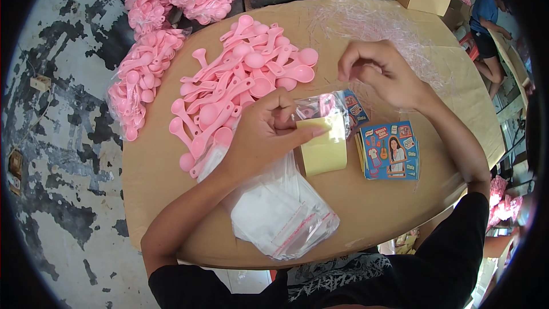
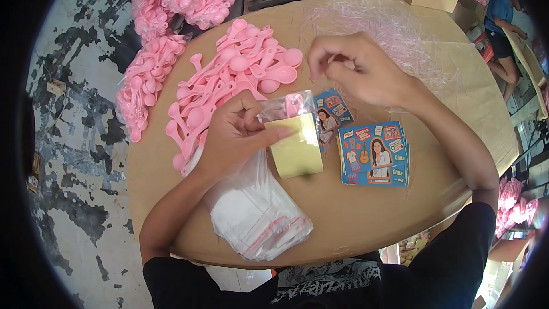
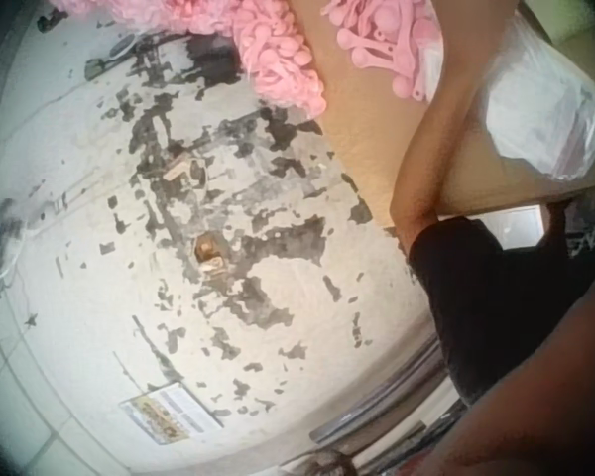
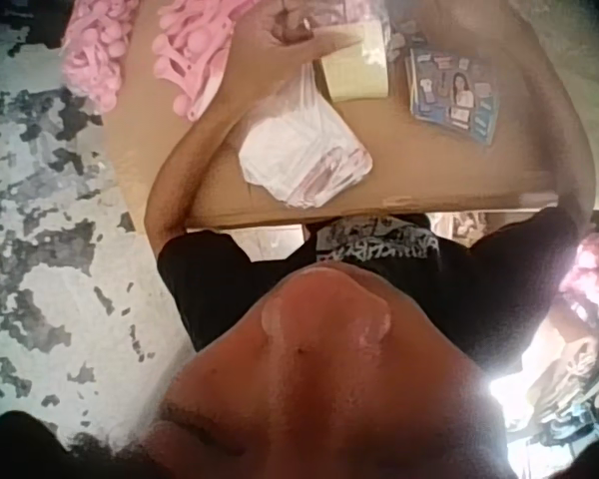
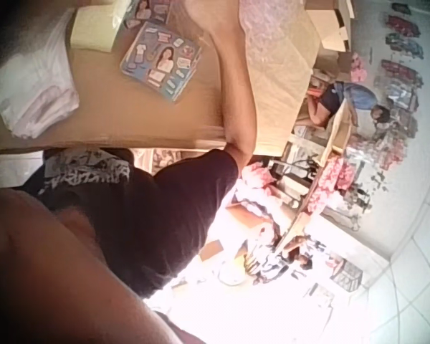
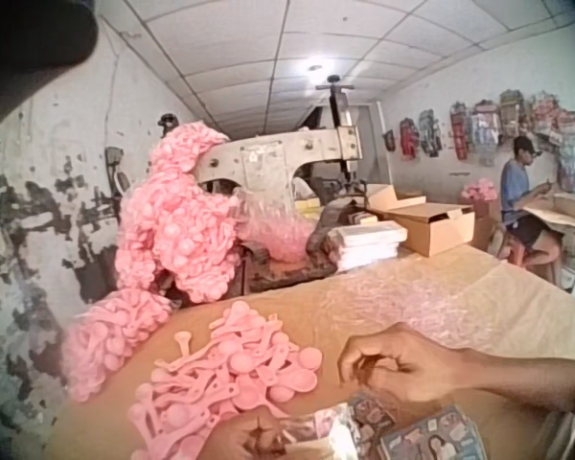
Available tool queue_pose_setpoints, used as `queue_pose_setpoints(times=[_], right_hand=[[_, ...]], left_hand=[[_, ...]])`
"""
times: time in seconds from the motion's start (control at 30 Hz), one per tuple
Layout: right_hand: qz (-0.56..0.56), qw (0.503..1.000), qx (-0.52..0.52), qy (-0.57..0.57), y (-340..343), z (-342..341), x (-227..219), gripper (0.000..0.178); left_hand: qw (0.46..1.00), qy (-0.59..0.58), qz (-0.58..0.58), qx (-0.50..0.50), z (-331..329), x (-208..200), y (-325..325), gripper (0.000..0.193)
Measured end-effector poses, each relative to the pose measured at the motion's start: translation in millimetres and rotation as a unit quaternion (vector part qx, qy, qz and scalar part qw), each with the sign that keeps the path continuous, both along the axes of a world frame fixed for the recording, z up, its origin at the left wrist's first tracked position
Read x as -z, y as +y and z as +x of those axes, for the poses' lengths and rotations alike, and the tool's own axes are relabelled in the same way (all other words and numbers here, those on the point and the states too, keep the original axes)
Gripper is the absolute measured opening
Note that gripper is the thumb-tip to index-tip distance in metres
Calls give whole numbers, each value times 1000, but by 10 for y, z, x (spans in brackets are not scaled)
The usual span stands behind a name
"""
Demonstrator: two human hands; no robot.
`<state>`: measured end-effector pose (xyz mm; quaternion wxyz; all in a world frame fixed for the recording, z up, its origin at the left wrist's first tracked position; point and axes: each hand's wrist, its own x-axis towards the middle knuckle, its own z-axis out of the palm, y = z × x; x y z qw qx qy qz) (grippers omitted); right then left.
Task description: The person repeatedly picks up pink plastic spoons and small printed cards, places them into clear plastic bags, and seals the bags. The process is repeated multiple times with items arranged on a table.
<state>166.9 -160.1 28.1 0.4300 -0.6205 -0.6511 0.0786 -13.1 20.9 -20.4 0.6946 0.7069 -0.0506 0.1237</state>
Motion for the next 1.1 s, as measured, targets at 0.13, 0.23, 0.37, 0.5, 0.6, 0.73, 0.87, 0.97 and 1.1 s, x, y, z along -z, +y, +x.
queue_pose_setpoints(times=[0.13,0.23,0.37,0.5,0.6,0.73,0.87,0.97,1.1], right_hand=[[-141,975,-2,173,-3,-317,-105,29],[-122,980,52,148,3,-384,-250,34],[-74,986,125,82,-393,-132,-569,34],[-340,928,149,-26,-1208,-210,-891,30],[-632,767,107,-20,-1496,-381,-1047,30],[-361,905,106,-200,-1466,-705,-866,20],[-165,965,126,-158,-732,-1118,-560,21],[-153,972,56,-171,-310,-1267,-436,28],[-314,935,25,-162,-57,-1322,-300,30]], left_hand=[[1000,-11,4,15,5,-34,-42,26],[990,-51,-128,-14,7,-136,-79,18],[982,-52,-182,4,35,-124,24,29],[985,-70,-155,37,11,-123,56,35],[985,-71,-156,36,-10,-158,57,33],[990,-77,-115,28,-15,-211,-63,32],[991,-95,-93,32,-23,-268,-122,29],[990,-114,-78,30,-33,-390,-220,29],[984,-137,-101,49,-25,-377,-241,31]])
